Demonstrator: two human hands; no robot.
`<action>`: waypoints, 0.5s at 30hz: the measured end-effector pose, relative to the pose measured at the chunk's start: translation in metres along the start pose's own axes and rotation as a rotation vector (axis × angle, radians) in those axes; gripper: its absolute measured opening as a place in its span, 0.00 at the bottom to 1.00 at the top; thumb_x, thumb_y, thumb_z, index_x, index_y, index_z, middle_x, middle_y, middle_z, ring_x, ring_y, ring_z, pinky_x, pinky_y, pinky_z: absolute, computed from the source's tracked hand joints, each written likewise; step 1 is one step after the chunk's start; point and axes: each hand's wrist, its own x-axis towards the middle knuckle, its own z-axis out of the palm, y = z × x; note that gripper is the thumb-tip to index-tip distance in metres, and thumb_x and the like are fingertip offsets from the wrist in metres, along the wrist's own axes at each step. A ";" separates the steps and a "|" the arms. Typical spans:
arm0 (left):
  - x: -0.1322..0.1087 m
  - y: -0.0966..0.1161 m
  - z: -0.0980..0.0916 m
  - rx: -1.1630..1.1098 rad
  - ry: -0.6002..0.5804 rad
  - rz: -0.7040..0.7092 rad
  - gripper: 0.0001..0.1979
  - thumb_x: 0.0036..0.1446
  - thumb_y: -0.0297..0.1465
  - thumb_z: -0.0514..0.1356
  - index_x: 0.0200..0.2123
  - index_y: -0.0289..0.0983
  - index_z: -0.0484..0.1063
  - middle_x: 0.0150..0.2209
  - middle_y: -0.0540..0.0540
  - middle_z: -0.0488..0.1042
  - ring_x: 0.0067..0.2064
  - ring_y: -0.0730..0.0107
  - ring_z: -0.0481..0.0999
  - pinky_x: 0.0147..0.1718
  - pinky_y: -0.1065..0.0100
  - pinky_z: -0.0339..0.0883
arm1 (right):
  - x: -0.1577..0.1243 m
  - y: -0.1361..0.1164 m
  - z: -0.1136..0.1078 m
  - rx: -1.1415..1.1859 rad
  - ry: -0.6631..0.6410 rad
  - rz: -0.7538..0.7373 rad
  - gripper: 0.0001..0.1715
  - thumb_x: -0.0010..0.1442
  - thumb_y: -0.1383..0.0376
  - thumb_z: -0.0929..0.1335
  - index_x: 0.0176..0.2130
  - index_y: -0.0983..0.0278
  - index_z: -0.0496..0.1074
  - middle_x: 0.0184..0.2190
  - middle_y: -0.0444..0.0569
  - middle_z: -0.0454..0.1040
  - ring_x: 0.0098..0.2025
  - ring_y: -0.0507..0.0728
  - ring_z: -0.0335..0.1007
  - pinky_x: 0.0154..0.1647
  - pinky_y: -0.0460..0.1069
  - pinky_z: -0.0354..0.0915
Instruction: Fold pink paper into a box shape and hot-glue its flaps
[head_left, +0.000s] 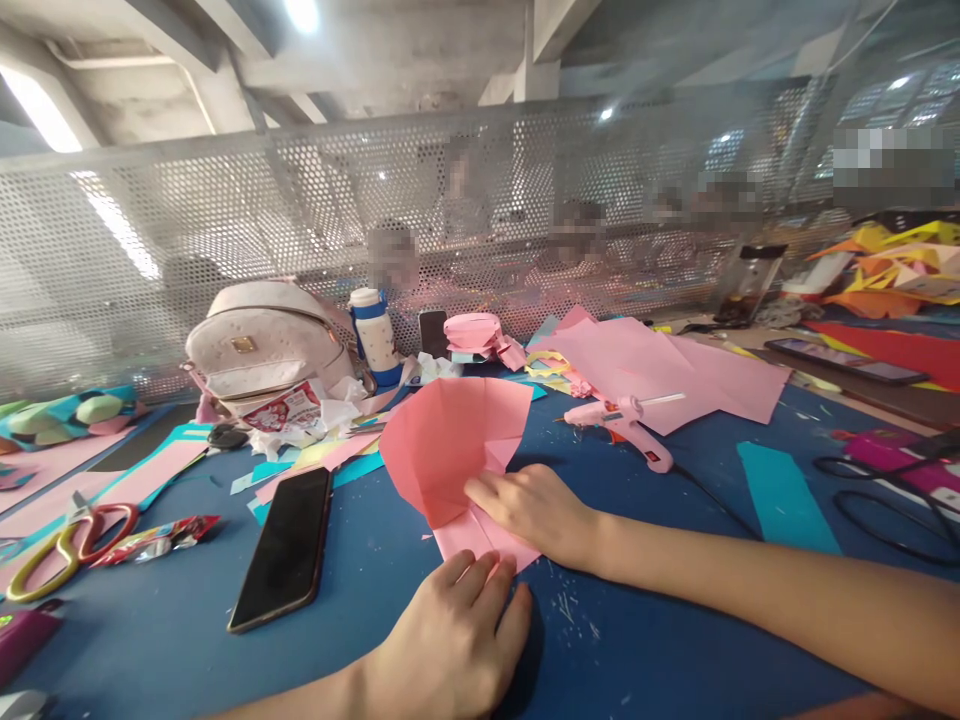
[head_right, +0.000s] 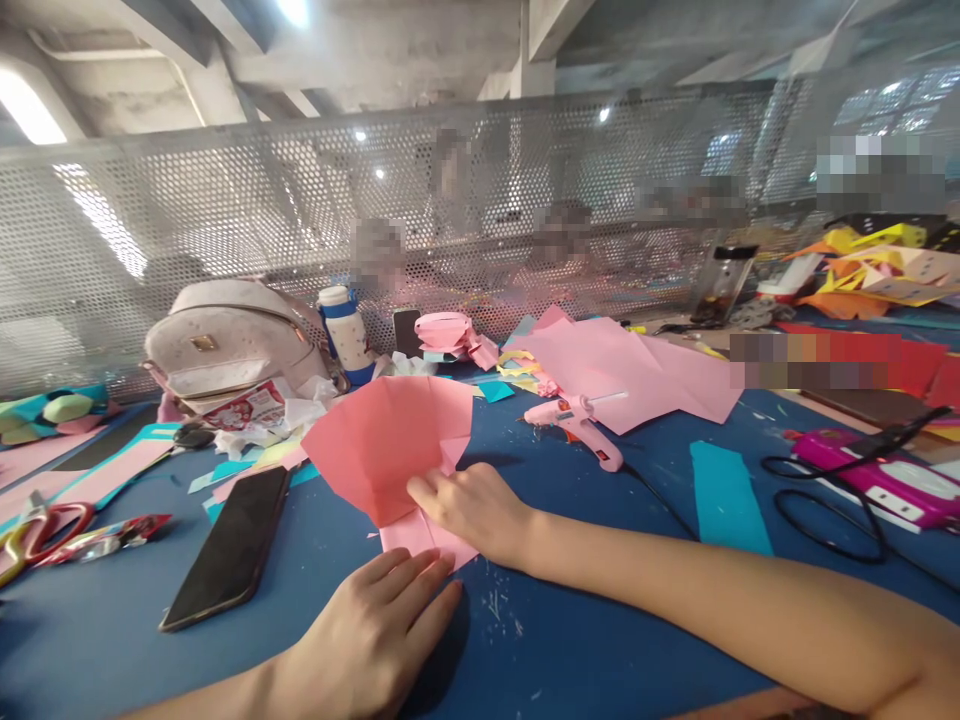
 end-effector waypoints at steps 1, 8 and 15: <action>0.000 0.000 0.000 -0.001 0.001 -0.001 0.17 0.57 0.27 0.51 0.46 0.27 0.72 0.45 0.33 0.78 0.41 0.55 0.78 0.37 0.61 0.72 | 0.000 0.000 -0.001 0.003 -0.003 0.002 0.12 0.60 0.79 0.60 0.40 0.65 0.61 0.30 0.46 0.74 0.26 0.54 0.73 0.20 0.49 0.38; 0.002 0.000 -0.001 -0.003 0.018 0.008 0.17 0.57 0.27 0.51 0.46 0.27 0.72 0.44 0.32 0.78 0.40 0.55 0.79 0.36 0.61 0.72 | 0.001 0.000 -0.007 0.065 -0.050 0.050 0.11 0.61 0.79 0.60 0.39 0.65 0.63 0.32 0.47 0.75 0.27 0.53 0.72 0.20 0.48 0.39; 0.002 -0.001 0.000 0.007 0.028 0.009 0.17 0.57 0.26 0.50 0.45 0.27 0.72 0.44 0.32 0.78 0.41 0.54 0.79 0.36 0.61 0.73 | 0.002 0.006 -0.009 0.149 -0.086 0.032 0.12 0.62 0.78 0.59 0.42 0.65 0.64 0.36 0.47 0.75 0.28 0.54 0.73 0.20 0.49 0.42</action>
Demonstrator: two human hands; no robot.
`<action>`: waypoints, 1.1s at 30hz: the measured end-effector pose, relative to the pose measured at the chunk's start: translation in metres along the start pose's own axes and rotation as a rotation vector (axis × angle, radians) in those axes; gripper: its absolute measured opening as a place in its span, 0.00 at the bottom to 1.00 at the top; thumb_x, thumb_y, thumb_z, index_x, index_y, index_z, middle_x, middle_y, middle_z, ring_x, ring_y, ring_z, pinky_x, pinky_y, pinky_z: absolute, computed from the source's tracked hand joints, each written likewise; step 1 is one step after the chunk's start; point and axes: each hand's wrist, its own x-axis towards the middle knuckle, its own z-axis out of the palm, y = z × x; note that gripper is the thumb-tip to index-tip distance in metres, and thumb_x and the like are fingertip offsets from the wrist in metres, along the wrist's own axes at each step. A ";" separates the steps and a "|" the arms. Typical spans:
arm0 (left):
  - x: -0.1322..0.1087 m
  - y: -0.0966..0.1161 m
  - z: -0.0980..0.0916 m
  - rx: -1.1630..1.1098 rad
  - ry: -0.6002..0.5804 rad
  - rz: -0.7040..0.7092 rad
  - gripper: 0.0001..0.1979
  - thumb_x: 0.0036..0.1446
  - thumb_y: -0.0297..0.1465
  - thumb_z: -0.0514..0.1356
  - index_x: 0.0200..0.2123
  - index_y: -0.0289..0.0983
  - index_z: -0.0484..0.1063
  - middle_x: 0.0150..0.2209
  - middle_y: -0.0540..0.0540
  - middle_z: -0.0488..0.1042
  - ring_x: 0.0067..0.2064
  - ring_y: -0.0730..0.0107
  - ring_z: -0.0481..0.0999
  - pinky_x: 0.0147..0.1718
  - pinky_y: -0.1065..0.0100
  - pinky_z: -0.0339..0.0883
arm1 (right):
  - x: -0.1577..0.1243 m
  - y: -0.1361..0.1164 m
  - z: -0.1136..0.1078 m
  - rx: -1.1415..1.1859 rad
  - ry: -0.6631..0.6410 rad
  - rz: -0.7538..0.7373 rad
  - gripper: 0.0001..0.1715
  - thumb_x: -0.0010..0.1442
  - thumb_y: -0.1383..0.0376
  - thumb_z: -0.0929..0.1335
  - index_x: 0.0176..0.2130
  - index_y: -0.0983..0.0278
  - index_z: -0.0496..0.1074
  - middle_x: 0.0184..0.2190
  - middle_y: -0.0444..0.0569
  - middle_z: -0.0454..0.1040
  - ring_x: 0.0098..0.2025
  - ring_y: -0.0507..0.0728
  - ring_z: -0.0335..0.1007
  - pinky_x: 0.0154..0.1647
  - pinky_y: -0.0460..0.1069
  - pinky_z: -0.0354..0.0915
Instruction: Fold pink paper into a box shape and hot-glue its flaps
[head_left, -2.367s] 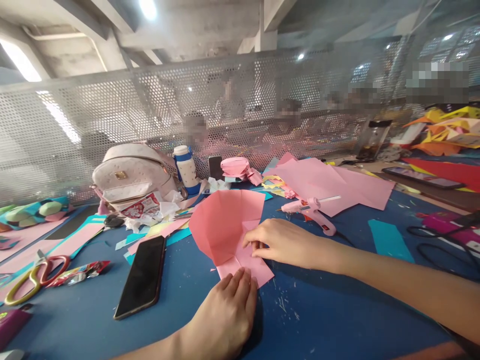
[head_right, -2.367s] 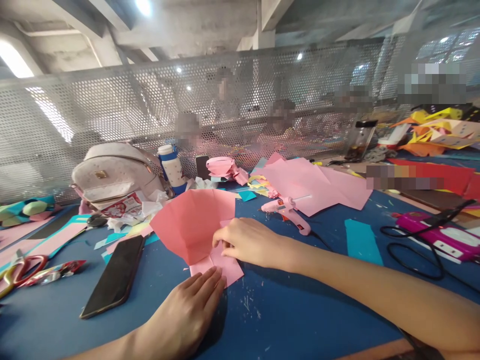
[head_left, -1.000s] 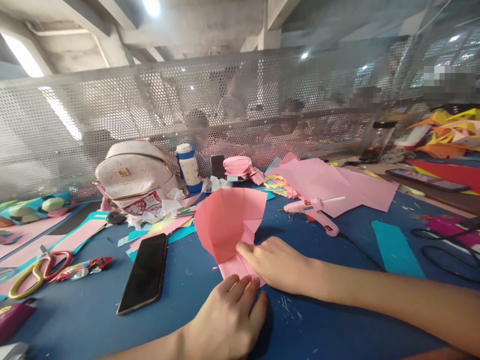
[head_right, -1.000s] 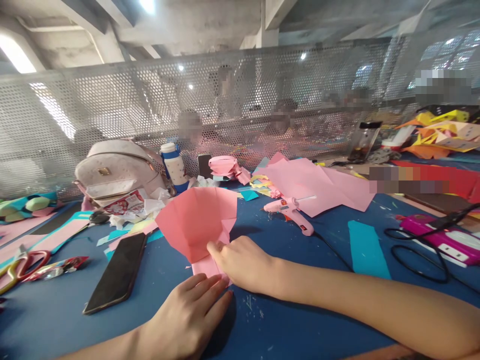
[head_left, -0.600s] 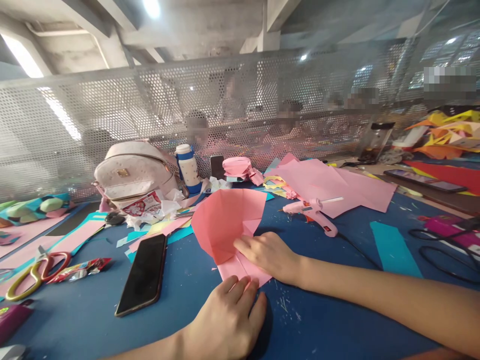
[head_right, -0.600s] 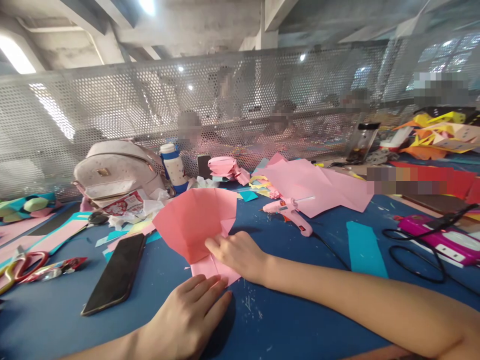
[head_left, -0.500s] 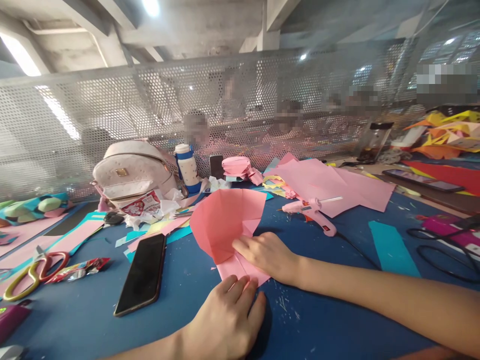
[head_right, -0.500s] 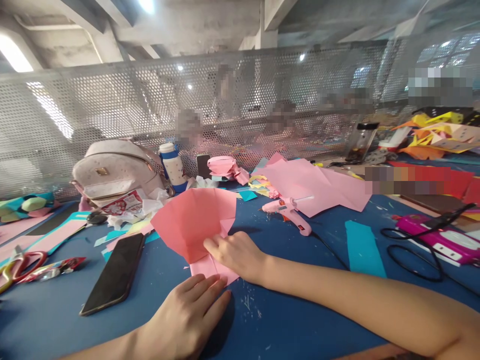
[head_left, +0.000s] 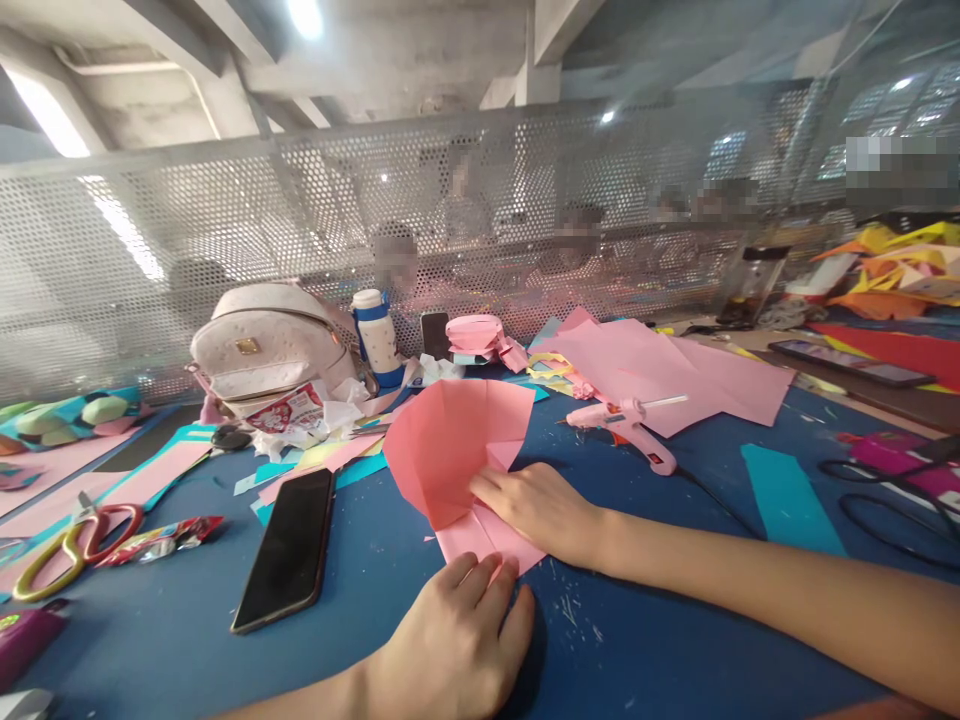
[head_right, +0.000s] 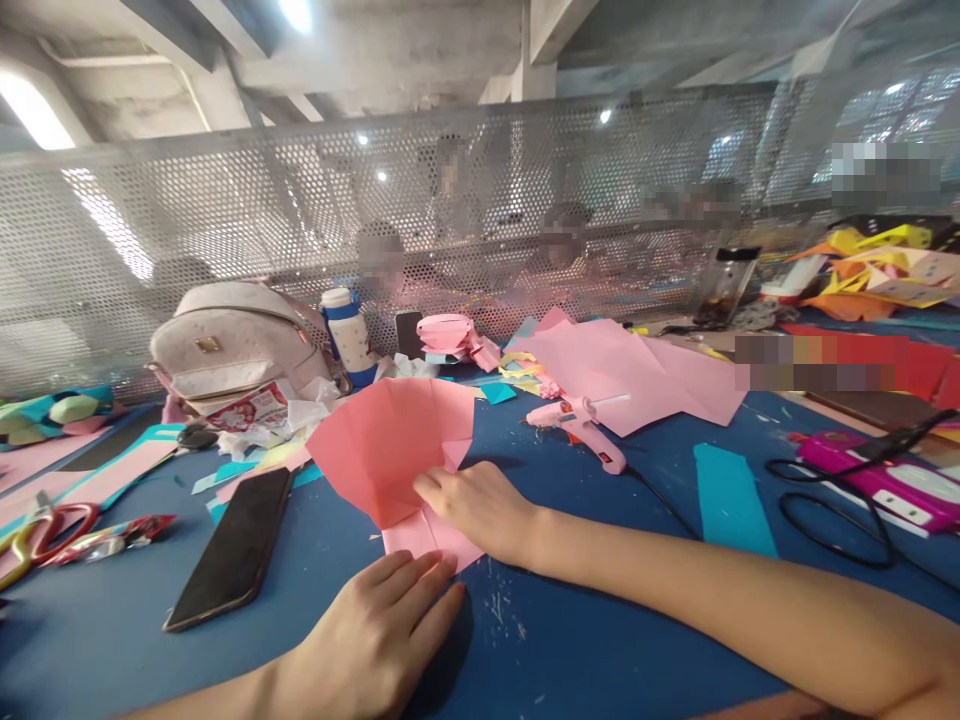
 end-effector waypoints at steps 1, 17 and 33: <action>0.000 0.000 0.000 -0.001 0.001 -0.002 0.17 0.57 0.26 0.50 0.45 0.27 0.72 0.44 0.32 0.78 0.40 0.54 0.79 0.36 0.61 0.73 | 0.000 0.001 0.000 0.028 -0.005 0.003 0.12 0.63 0.77 0.59 0.42 0.64 0.64 0.37 0.46 0.75 0.29 0.54 0.73 0.20 0.49 0.42; -0.001 0.000 0.000 -0.016 0.024 0.002 0.16 0.58 0.25 0.49 0.44 0.27 0.73 0.43 0.33 0.79 0.40 0.54 0.80 0.34 0.61 0.74 | -0.008 0.005 -0.018 0.143 -0.043 -0.002 0.14 0.55 0.78 0.60 0.41 0.66 0.62 0.41 0.51 0.68 0.27 0.53 0.64 0.24 0.48 0.48; -0.001 0.000 0.001 -0.015 -0.006 -0.005 0.16 0.58 0.27 0.50 0.45 0.28 0.72 0.44 0.33 0.78 0.41 0.53 0.80 0.36 0.61 0.74 | -0.014 0.020 -0.076 0.622 0.113 -0.065 0.06 0.65 0.68 0.63 0.38 0.62 0.70 0.36 0.43 0.74 0.34 0.50 0.68 0.33 0.45 0.58</action>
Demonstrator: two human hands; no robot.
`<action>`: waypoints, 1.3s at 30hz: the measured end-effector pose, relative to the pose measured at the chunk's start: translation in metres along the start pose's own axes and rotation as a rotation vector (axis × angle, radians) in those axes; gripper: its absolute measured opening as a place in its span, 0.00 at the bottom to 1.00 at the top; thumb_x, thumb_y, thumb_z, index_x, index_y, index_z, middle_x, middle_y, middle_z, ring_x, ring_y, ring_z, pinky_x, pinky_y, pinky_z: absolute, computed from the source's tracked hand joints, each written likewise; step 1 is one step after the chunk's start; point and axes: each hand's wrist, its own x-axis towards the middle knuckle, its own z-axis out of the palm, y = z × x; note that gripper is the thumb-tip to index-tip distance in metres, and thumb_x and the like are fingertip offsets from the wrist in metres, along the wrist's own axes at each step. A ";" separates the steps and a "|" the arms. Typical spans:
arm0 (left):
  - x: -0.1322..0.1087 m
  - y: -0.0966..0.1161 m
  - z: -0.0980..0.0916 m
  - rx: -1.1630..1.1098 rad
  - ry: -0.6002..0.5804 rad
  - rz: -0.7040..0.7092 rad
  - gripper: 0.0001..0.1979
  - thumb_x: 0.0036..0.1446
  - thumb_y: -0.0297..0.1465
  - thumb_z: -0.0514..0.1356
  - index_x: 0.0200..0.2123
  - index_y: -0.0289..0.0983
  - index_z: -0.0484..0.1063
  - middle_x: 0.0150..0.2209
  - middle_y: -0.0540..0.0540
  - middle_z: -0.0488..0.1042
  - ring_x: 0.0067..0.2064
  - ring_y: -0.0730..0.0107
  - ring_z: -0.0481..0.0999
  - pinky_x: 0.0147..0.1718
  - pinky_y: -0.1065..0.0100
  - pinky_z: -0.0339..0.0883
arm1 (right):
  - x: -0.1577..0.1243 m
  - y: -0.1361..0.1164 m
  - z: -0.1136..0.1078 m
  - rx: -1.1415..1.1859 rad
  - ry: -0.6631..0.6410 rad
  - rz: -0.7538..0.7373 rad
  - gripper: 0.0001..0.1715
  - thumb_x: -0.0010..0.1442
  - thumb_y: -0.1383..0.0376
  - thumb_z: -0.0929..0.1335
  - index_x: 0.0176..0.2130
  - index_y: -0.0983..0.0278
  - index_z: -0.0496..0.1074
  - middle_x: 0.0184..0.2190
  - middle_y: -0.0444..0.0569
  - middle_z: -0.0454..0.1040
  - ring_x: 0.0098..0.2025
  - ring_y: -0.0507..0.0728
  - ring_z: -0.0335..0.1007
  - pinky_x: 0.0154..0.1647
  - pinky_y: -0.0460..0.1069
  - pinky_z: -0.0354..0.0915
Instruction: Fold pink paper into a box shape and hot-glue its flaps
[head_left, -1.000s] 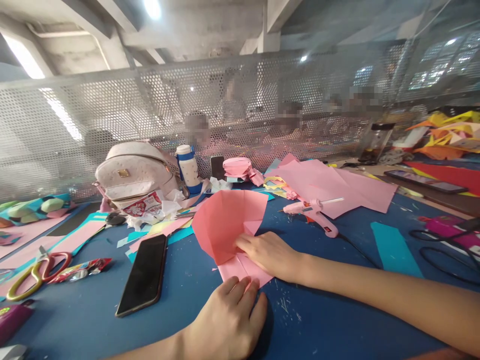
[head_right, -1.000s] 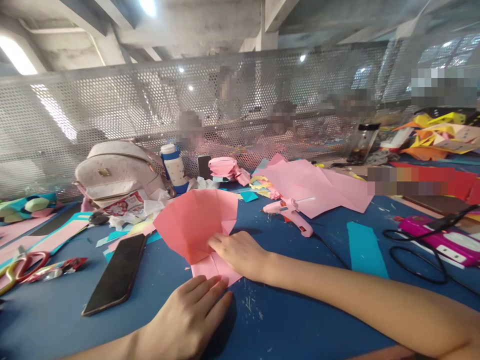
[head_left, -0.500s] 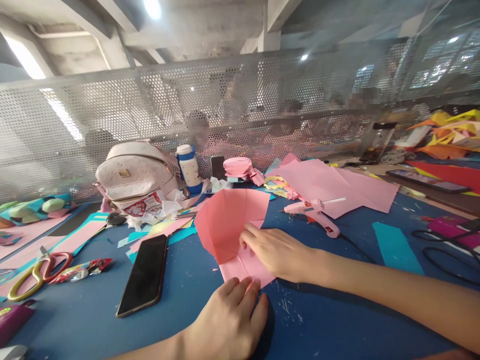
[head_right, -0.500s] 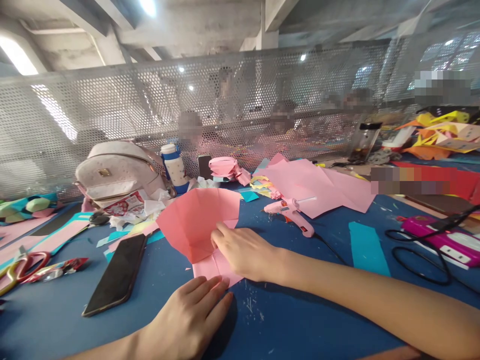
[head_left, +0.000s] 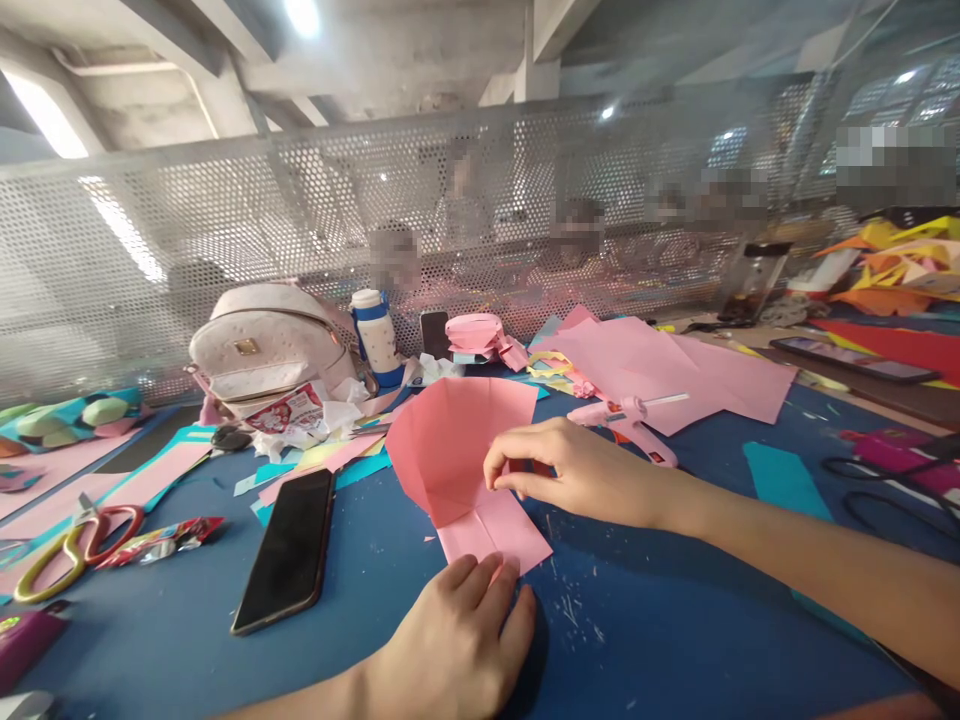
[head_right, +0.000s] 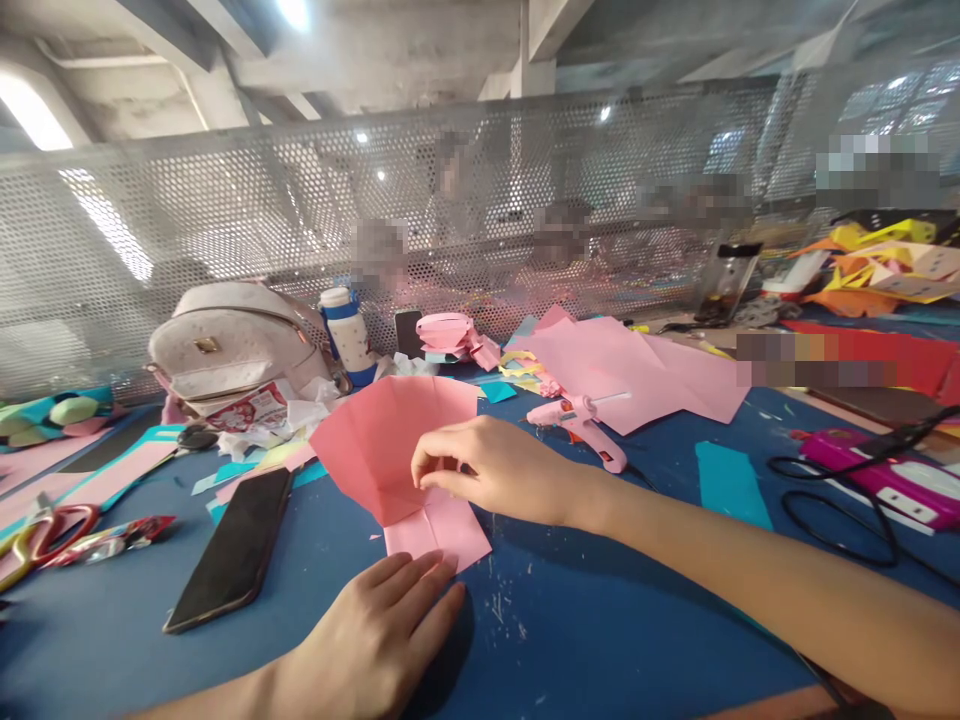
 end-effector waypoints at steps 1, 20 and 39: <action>0.000 0.000 0.000 -0.002 -0.004 0.000 0.17 0.58 0.27 0.50 0.45 0.28 0.72 0.45 0.33 0.78 0.42 0.53 0.80 0.36 0.61 0.74 | -0.001 0.002 0.001 -0.091 -0.056 0.015 0.06 0.65 0.69 0.63 0.40 0.61 0.70 0.35 0.42 0.75 0.33 0.51 0.70 0.31 0.45 0.57; 0.002 -0.001 -0.002 0.006 -0.010 0.015 0.16 0.57 0.26 0.50 0.46 0.27 0.72 0.44 0.33 0.78 0.42 0.53 0.79 0.36 0.61 0.74 | -0.006 0.015 0.021 -0.546 -0.418 -0.029 0.14 0.54 0.79 0.62 0.41 0.66 0.64 0.25 0.48 0.73 0.25 0.56 0.69 0.21 0.48 0.40; 0.001 -0.001 -0.001 0.015 0.022 0.015 0.16 0.58 0.24 0.49 0.45 0.27 0.72 0.44 0.33 0.79 0.42 0.54 0.80 0.36 0.62 0.73 | 0.001 0.031 0.022 -0.279 -0.219 0.152 0.08 0.53 0.75 0.67 0.32 0.62 0.69 0.27 0.39 0.75 0.28 0.50 0.70 0.26 0.45 0.49</action>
